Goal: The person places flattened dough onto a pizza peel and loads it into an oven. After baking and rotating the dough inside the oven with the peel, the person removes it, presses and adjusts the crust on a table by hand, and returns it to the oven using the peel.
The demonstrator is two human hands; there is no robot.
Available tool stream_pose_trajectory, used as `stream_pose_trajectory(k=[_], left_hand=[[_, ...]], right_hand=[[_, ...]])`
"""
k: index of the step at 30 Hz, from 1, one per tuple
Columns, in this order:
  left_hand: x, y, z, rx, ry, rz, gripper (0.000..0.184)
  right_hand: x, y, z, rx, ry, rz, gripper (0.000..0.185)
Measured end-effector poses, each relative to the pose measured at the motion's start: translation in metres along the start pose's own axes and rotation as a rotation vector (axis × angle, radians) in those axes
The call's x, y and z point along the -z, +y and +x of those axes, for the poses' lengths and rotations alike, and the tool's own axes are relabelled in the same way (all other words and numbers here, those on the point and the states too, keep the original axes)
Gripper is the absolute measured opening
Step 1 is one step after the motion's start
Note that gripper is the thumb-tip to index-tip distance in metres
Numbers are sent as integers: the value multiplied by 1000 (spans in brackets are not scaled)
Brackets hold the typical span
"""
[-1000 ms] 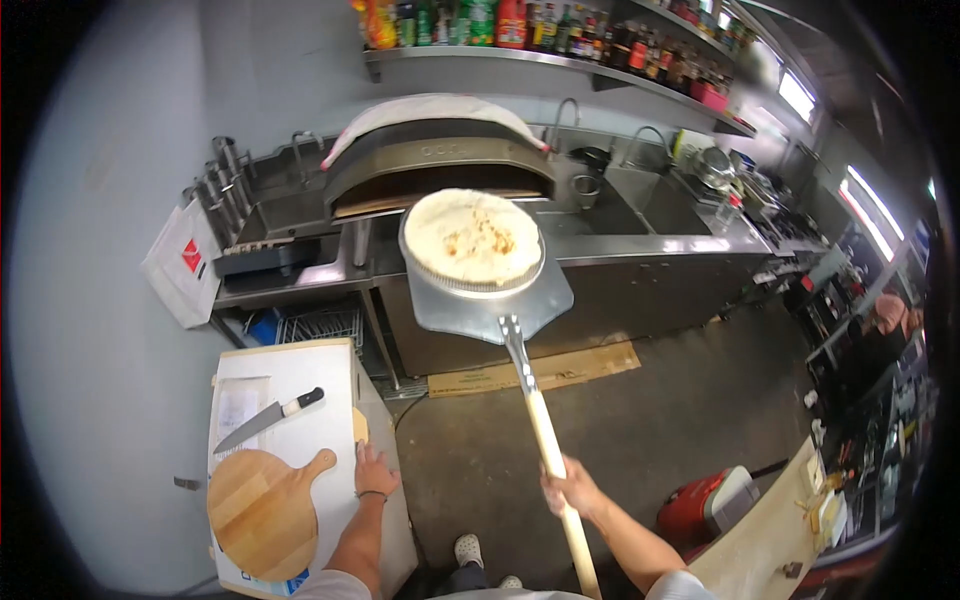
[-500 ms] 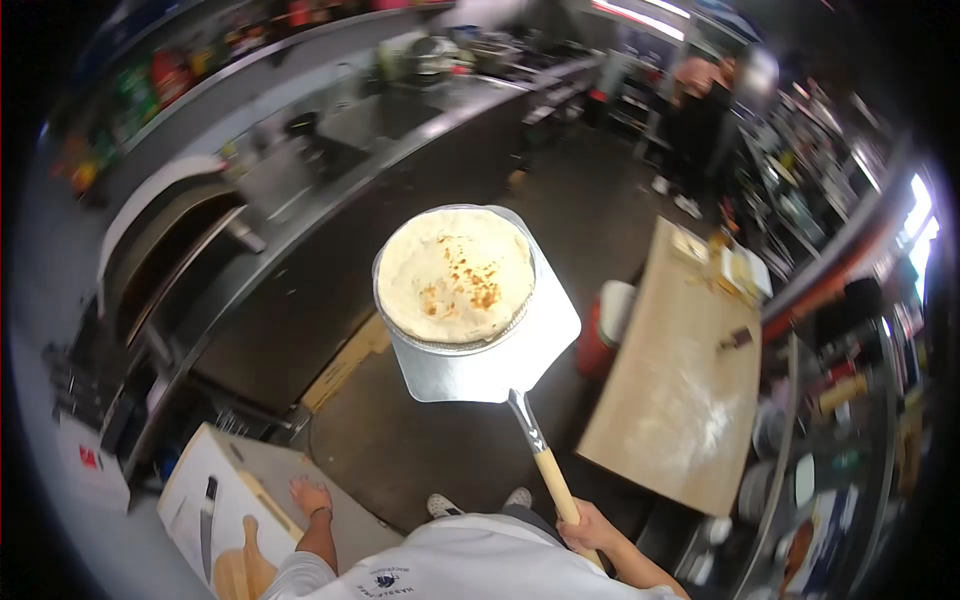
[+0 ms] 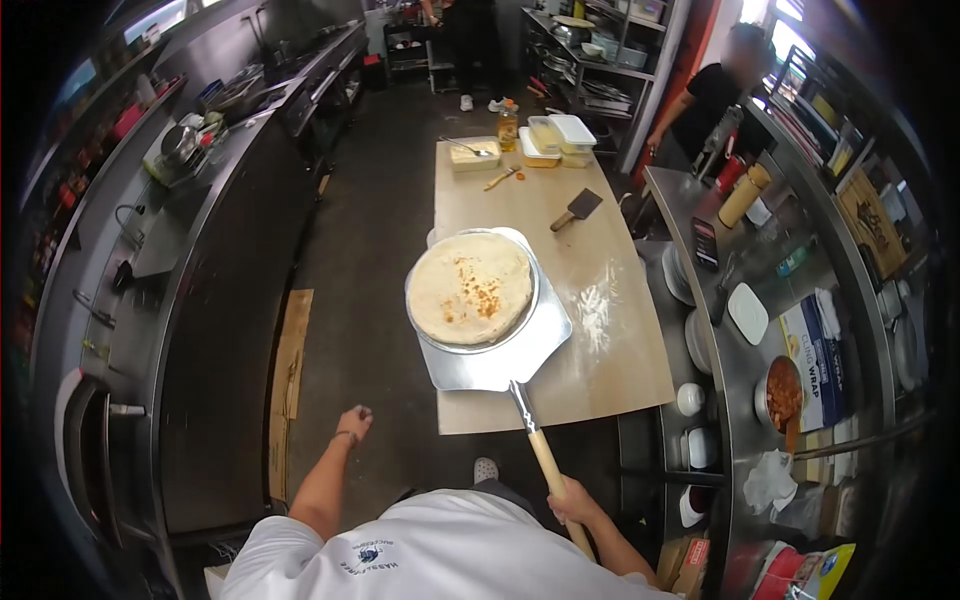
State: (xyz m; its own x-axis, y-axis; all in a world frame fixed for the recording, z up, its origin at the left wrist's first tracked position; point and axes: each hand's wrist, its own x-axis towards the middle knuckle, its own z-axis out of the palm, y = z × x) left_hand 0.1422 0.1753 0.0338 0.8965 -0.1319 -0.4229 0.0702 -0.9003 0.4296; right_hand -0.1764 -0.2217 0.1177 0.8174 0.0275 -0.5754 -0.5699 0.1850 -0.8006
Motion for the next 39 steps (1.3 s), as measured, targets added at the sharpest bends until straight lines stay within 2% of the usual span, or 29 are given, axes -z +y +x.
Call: stream_pose_trajectory(k=[4,8,10,12,13,15,16,18,19,20,21,24,28,30,31,33,37,39], left_hand=[[2,70,31,-2,-26,24,29],[-7,100,59,-61,-75,-37,28],[-11,112,77,-75,-84,-64,28],[-17,119,89,-113,100,-110,26],[-22,132,98,-116,84,-102,26],[-20,145,117,-221,277,-203,24],[-17,156,124,-226,259,-195,24],[1,183,133,-382,369,-299,23],[10,197,141,-380,354,-300,23],[13,219,149,-513,351,-268,23],[16,233,161,-644,349,-239,23],[21,275,198,-826,255,-145,33],[13,335,239,-852,128,-54,43],[1,354,253,-998,205,36,42],[2,363,256,-994,138,44,44],[-3,360,262,-955,159,92,44],[-20,358,265,-923,138,237,45],[-24,352,266,-903,129,226,45]], right_hand=[[25,19,11,-18,49,30,19],[30,59,28,-68,82,107,20],[37,67,39,-87,193,28,17],[49,75,54,-139,216,81,13],[61,69,55,-183,213,110,13],[69,59,62,-285,211,8,21],[74,55,66,-320,201,-29,26],[82,39,71,-367,276,-652,46],[81,8,69,-395,401,-633,49],[92,-27,66,-422,523,-620,51],[93,-62,71,-278,596,-599,49],[89,-147,134,158,839,-612,41],[97,-209,277,501,831,-820,30],[92,-248,334,514,777,-878,33],[99,-253,366,565,747,-917,34],[99,-242,423,637,785,-1076,40],[107,-243,441,577,757,-1165,39],[108,-237,442,575,642,-1098,39]])
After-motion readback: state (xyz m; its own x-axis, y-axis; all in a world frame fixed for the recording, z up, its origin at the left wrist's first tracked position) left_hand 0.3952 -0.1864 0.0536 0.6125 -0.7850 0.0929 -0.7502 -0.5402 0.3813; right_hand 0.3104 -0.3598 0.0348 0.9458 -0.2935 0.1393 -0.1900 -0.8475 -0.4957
